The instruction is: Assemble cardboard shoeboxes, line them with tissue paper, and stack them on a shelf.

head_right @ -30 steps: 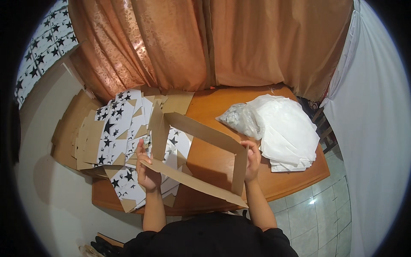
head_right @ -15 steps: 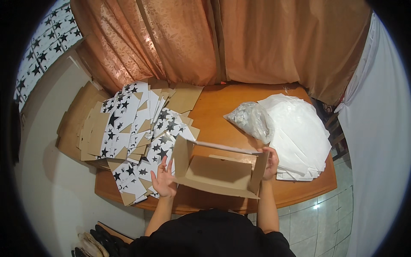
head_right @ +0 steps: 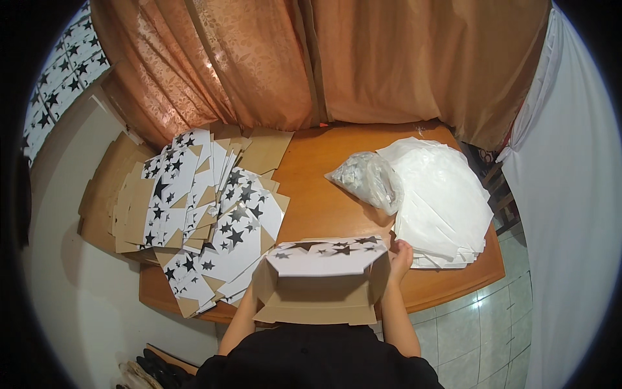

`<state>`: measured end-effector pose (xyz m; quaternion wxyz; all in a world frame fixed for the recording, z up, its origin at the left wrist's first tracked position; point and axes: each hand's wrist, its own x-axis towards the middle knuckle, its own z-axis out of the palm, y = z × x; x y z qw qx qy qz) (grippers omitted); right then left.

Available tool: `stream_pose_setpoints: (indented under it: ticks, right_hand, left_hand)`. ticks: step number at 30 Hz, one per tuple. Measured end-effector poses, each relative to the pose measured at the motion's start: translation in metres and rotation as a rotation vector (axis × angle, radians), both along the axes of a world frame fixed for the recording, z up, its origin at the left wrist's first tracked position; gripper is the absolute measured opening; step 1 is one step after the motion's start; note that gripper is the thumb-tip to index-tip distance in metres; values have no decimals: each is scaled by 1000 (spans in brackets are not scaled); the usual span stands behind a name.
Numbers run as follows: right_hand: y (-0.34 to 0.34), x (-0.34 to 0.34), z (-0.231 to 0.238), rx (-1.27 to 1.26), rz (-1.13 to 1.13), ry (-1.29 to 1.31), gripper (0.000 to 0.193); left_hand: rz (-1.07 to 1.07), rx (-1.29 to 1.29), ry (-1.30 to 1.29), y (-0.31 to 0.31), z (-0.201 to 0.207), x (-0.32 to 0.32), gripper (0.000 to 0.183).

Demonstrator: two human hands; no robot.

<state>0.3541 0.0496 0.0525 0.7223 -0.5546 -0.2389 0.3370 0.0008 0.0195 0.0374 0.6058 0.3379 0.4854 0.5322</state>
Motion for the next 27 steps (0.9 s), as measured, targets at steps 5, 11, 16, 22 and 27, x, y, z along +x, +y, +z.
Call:
stream_pose_setpoints:
  ticks: [5, 11, 16, 22, 27]
  right_hand:
    - [-2, 1, -30, -298, 378, 201, 43]
    - [11, -18, 24, -295, 442, 188, 43]
    - [16, -25, 70, -151, 452, 190, 39]
    - [24, -30, 38, -190, 379, -26, 48]
    - [23, -30, -11, -327, 395, -388, 51]
  left_hand:
    - [1, 5, -15, -11, -8, 4, 42]
    - [29, 28, -34, -7, -1, -14, 42]
    - [42, 70, -56, 35, 20, -13, 41]
    - [36, 106, -68, -15, -1, -19, 41]
    - [36, 138, -81, -8, -1, -1, 41]
